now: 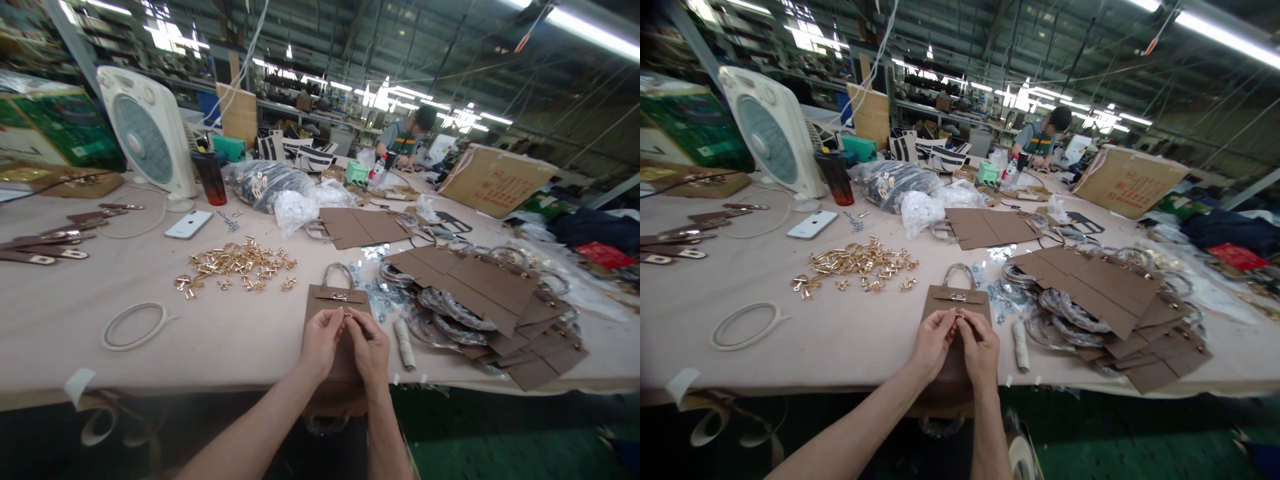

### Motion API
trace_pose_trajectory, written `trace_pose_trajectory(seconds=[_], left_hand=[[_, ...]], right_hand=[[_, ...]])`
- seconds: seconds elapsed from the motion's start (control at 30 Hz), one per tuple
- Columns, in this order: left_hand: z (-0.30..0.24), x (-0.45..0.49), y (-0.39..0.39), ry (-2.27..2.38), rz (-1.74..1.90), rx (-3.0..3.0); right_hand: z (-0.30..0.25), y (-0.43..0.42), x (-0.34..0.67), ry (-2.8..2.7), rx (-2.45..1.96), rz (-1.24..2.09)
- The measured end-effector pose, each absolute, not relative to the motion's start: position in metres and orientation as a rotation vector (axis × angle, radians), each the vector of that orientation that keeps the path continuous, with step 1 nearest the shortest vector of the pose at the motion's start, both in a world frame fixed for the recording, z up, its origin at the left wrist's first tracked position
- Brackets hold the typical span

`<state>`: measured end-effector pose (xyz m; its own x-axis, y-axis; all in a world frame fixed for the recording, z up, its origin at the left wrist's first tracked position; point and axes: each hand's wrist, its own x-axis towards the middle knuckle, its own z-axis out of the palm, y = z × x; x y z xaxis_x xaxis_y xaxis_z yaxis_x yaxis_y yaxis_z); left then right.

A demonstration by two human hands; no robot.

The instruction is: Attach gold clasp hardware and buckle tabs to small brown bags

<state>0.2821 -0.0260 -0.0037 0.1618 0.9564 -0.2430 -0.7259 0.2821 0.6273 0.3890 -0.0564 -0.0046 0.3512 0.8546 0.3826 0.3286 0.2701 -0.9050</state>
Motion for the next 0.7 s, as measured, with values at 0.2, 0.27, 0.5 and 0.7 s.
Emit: trace_pose_trajectory(seconds=[0.2, 0.27, 0.5, 0.7], left_hand=[[-0.011, 0.287, -0.027, 0.76, 1.367, 0.633], [-0.011, 0.287, -0.029, 0.78, 1.371, 0.717], [-0.011, 0.286, -0.037, 0.754, 1.34, 0.992], [-0.013, 0.288, -0.038, 0.78, 1.26, 0.972]], right_hand=[[-0.015, -0.053, 0.385, -0.748, -1.272, 0.857], [-0.016, -0.05, 0.384, -0.628, -1.137, 0.966], [-0.017, -0.045, 0.387, -0.252, -0.738, 1.269], [-0.021, -0.046, 0.39, -0.187, -0.569, 1.348]])
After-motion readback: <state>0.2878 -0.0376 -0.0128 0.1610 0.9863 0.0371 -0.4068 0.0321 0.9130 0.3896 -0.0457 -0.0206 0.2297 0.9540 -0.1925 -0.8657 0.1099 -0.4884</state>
